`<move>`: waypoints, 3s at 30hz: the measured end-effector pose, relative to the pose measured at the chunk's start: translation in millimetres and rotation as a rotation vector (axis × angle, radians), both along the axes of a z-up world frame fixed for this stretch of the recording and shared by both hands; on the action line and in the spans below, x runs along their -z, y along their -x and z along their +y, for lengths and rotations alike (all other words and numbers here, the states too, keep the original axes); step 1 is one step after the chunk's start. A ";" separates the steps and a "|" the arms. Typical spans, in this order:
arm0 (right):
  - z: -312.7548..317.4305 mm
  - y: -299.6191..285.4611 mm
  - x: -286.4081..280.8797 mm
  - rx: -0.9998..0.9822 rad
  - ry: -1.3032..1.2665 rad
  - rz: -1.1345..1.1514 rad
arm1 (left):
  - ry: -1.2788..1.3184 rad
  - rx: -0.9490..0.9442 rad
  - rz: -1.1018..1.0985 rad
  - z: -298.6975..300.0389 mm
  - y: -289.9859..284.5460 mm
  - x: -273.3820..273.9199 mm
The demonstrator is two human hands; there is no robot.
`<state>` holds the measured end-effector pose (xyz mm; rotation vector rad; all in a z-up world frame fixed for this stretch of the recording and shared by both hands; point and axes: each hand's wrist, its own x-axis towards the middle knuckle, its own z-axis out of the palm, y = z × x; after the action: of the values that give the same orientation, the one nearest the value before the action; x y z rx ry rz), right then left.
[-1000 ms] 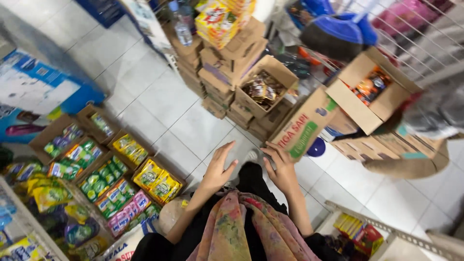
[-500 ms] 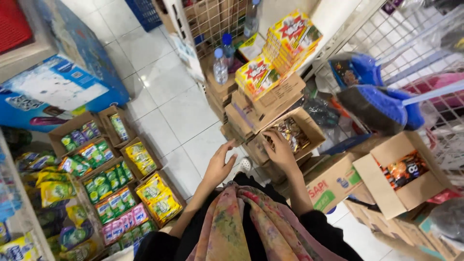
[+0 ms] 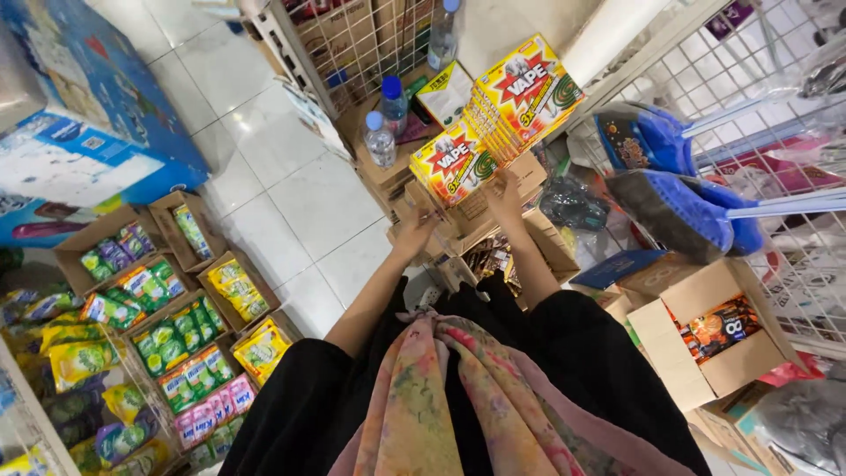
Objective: The person stocks a store shelf by picking up boxes of mosquito coils and stacking them onto a shelf by hand.
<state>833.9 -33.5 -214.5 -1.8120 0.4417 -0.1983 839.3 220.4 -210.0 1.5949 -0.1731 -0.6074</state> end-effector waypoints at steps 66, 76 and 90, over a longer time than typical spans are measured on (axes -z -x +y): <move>389.0 654.2 -208.0 1.333 0.882 0.780 | 0.287 1.644 0.592 49.1 509.4 -82.4; 430.6 801.4 -185.4 1.871 0.415 0.303 | 0.122 1.786 0.842 5.4 634.1 -154.5; 254.4 967.8 -246.8 1.862 1.091 0.060 | 0.548 2.115 0.551 -192.1 863.8 -260.9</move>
<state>-134.0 220.9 32.3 -1.6863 2.2714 -1.9171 -24.5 28.3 50.9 0.0958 -1.4979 -2.2279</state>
